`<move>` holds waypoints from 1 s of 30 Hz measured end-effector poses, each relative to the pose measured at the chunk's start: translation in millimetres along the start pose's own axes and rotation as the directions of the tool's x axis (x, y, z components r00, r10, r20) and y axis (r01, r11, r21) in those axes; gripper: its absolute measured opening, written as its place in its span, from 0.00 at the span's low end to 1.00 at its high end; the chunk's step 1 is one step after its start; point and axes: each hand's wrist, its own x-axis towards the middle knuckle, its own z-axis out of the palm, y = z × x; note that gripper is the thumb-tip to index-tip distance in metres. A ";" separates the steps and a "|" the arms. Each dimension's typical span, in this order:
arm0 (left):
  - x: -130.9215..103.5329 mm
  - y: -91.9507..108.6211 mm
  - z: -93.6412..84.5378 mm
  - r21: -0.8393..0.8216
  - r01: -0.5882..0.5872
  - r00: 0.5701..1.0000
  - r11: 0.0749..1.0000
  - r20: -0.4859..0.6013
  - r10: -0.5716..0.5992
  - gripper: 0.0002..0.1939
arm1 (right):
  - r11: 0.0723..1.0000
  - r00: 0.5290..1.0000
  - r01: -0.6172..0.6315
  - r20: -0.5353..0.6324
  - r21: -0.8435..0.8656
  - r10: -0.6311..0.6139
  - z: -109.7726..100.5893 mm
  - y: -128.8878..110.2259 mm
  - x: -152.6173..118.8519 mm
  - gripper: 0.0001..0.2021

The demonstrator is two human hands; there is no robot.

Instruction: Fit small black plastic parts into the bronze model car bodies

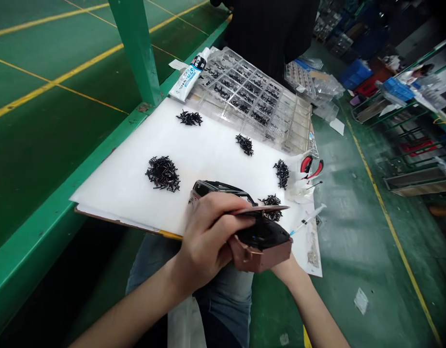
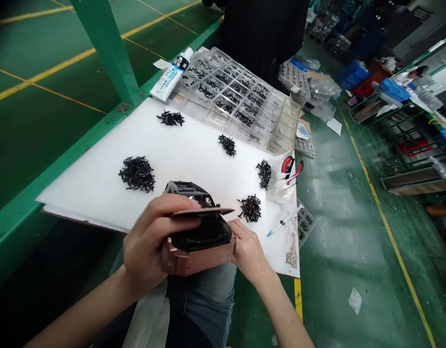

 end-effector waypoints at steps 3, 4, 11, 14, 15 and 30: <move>0.6 1.8 8.1 0.007 -0.041 0.998 0.999 0.046 0.040 0.07 | 0.998 0.998 -0.011 -0.066 0.068 0.015 -22.2 -6.7 -4.5 0.06; 0.2 2.2 10.2 0.007 -0.054 0.997 0.999 0.058 0.054 0.08 | 0.996 0.992 -0.018 -0.121 0.087 0.028 -31.6 -10.9 -7.3 0.06; -1.2 3.6 17.2 0.017 -0.078 0.991 0.997 0.114 0.076 0.06 | 0.986 0.855 0.168 -0.498 0.002 -0.145 -80.5 -71.1 -10.7 0.13; -1.0 2.8 18.7 0.033 -0.060 0.989 0.998 0.135 0.055 0.04 | 0.980 0.945 0.168 -0.267 -0.105 -0.191 -92.7 -92.2 -2.1 0.11; -1.1 2.6 19.3 0.032 -0.057 0.989 0.998 0.139 0.053 0.05 | 0.973 0.961 0.187 -0.179 -0.138 -0.210 -96.8 -96.1 1.0 0.12; 3.2 1.6 22.2 -0.007 -0.083 0.988 0.997 0.131 0.083 0.03 | 0.940 0.972 0.236 0.061 -0.246 -0.228 -102.7 -114.6 20.3 0.08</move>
